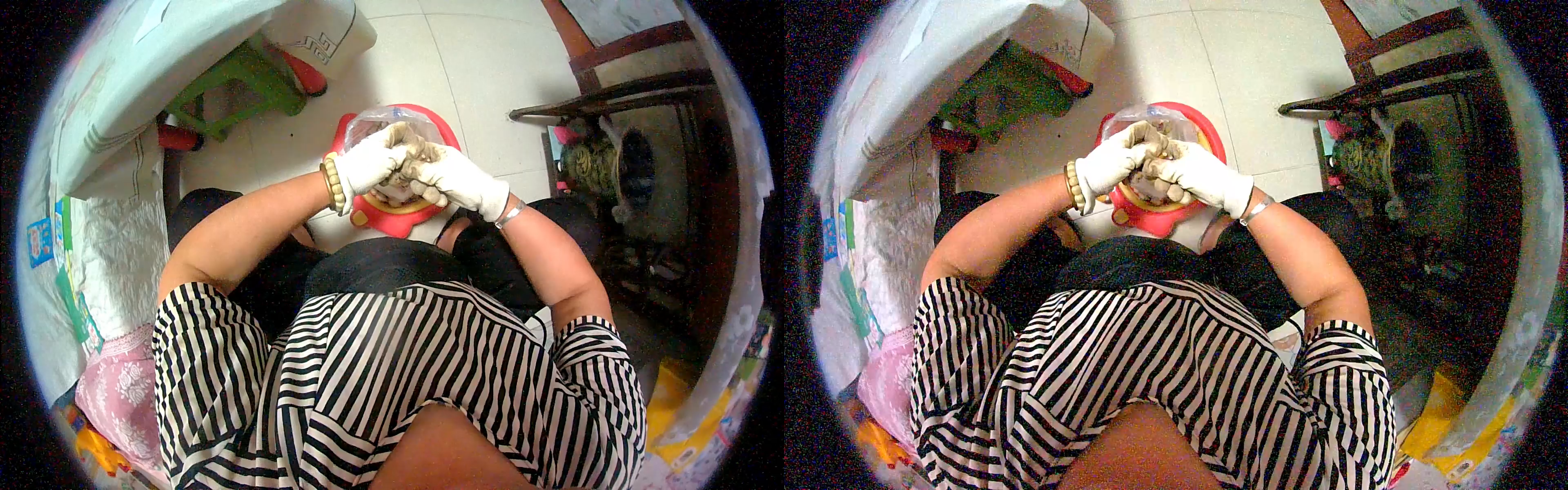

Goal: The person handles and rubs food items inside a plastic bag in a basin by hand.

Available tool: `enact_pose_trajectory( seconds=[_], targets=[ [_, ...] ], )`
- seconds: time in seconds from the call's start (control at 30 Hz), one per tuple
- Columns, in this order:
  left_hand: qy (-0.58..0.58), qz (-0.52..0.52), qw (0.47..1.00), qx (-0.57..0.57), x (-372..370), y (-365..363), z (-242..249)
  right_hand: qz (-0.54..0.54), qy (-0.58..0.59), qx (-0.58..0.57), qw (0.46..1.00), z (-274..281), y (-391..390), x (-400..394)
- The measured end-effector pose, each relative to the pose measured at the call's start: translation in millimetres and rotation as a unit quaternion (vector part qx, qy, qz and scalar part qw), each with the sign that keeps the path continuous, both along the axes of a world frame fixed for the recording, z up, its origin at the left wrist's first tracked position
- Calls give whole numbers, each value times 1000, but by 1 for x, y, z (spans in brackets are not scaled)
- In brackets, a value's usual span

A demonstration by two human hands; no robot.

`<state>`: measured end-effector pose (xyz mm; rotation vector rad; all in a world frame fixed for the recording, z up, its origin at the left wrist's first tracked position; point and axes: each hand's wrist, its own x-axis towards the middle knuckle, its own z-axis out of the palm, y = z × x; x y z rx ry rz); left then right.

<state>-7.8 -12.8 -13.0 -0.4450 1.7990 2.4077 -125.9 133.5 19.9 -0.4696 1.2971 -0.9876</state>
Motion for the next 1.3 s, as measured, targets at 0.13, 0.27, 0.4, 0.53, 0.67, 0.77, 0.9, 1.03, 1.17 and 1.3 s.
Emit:
enact_pose_trajectory(
  seconds=[0.13, 0.27, 0.4, 0.53, 0.67, 0.77, 0.9, 1.03, 1.17, 1.3],
  targets=[
    [-69, 7, 997, -11, -1, -6, -1, -1, 6, -17, 1000, -3, -2, -3],
    [-58, 67, 978, 186, -2, -4, 9, -34, -35, -46, 998, -24, -5, -7],
    [-66, 78, 972, 213, 0, -9, 3, -38, -33, -54, 997, -28, -9, -5],
    [-111, 15, 993, -47, 1, -17, -17, -17, -84, -34, 996, -11, -12, 3],
    [-116, 27, 991, -54, 3, -14, -27, -16, -69, -23, 997, -22, -11, -2],
    [-154, 45, 985, -69, 5, -12, -5, -5, 4, 15, 1000, -31, -12, -5],
    [-185, 57, 979, -63, 4, -20, -27, -58, 129, -7, 990, -42, -13, -2],
    [-142, 87, 984, -57, 2, -23, -38, -33, 245, -31, 968, -64, -15, -9],
    [-185, 66, 962, 191, 0, -25, -23, -54, 270, -39, 961, -78, -14, -17],
    [-146, 90, 939, 298, 0, -27, -32, -44, 292, -51, 954, -66, -16, -17]
  ],
)
